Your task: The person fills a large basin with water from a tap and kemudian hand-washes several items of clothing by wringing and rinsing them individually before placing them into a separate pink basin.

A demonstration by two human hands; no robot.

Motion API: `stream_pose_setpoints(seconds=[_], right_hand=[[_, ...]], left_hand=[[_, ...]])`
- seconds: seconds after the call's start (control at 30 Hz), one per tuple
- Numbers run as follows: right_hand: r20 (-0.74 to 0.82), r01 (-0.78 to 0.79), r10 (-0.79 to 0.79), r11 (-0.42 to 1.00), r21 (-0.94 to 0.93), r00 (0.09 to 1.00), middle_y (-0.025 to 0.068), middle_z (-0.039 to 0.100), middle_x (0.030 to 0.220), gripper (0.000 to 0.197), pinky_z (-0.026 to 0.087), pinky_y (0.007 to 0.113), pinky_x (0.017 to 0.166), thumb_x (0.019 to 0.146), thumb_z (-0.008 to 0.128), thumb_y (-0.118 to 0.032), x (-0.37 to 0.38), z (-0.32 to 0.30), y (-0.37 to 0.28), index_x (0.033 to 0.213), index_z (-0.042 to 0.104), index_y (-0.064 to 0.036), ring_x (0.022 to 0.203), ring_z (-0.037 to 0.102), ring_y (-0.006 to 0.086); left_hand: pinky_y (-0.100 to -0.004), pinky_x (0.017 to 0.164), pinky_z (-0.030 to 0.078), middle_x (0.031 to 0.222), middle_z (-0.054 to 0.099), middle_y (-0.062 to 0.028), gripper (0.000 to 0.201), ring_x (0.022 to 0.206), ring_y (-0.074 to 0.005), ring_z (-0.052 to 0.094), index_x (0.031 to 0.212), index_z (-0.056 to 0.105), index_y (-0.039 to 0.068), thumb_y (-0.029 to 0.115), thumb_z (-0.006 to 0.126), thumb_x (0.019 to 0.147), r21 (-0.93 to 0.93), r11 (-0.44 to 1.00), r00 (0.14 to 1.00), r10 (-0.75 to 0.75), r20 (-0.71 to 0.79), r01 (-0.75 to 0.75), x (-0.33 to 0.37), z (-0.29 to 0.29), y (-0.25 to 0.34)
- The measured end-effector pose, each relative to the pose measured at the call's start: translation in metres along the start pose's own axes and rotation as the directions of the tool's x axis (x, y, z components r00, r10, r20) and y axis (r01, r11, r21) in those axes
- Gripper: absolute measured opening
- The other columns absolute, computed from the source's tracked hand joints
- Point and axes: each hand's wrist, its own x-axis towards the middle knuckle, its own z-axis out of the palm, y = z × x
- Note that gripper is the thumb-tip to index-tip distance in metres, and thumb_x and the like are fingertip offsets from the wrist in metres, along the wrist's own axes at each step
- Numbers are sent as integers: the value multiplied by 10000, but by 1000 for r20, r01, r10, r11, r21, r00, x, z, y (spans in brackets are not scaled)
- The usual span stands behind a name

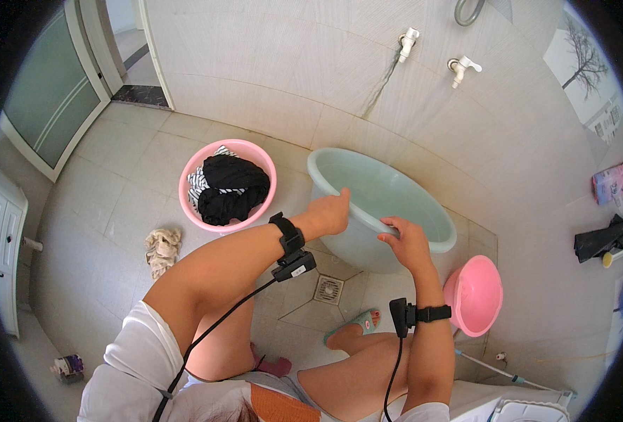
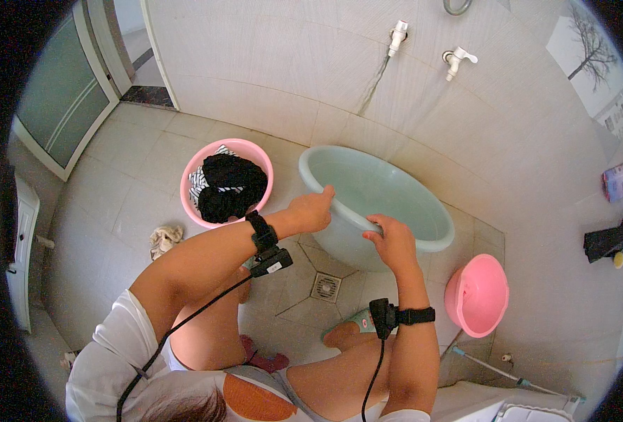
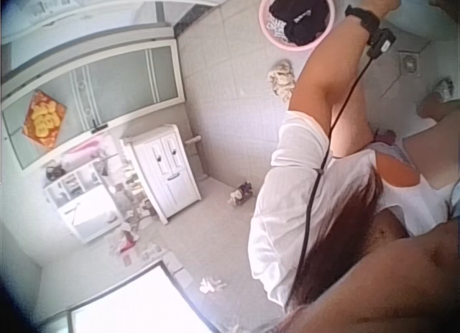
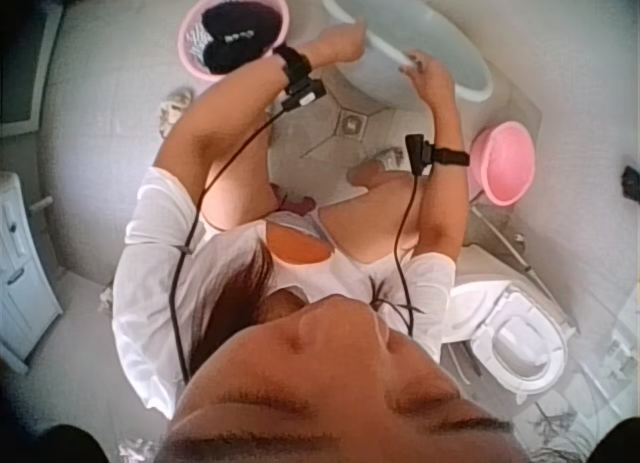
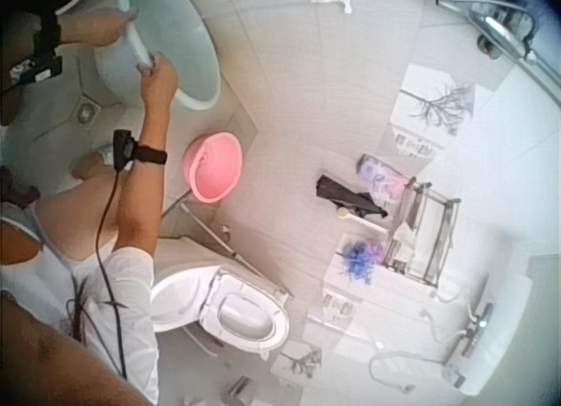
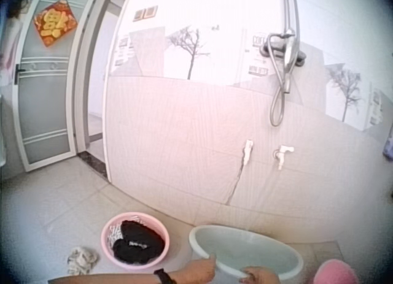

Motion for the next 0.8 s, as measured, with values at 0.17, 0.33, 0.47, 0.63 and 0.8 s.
stream_pose_setpoints(seconds=[0.17,0.33,0.47,0.63,0.8], right_hand=[[4,-6,6,1000,-10,1000,135,650,913,319,473,380,672,708,728,-194,0,-1,0,998,646,-90,760,614,313],[-4,10,-10,1000,-18,1000,140,648,898,323,470,380,670,706,730,-199,0,0,3,998,645,-92,757,612,314],[-4,9,-9,1000,-3,1000,137,650,896,324,470,377,669,707,731,-206,-1,0,3,998,644,-95,760,611,313],[-1,-23,23,1000,-2,1000,122,653,916,329,471,376,668,703,734,-212,-1,-2,0,999,644,-99,760,612,306],[-14,0,0,1000,0,1000,115,655,930,335,473,371,666,698,739,-211,0,0,4,998,646,-96,755,614,296]], left_hand=[[-503,717,467,894,619,-241,437,847,-409,609,1182,371,26,100,531,781,4,1000,1000,2,-5,-2,0,0,0],[-508,715,467,893,618,-241,386,842,-412,608,1133,378,25,96,518,781,-5,1000,1000,1,-15,-1,1,1,0],[-511,712,466,888,618,-241,379,836,-413,609,1129,377,23,93,512,782,-4,1000,1000,-7,-20,7,2,3,-1],[-514,703,464,878,618,-243,404,826,-411,610,1158,380,17,94,509,783,11,1000,999,23,-34,-22,4,5,-4],[-514,695,462,865,616,-244,400,815,-410,610,1151,381,9,90,509,781,12,1000,999,23,-35,-23,5,6,-4]])
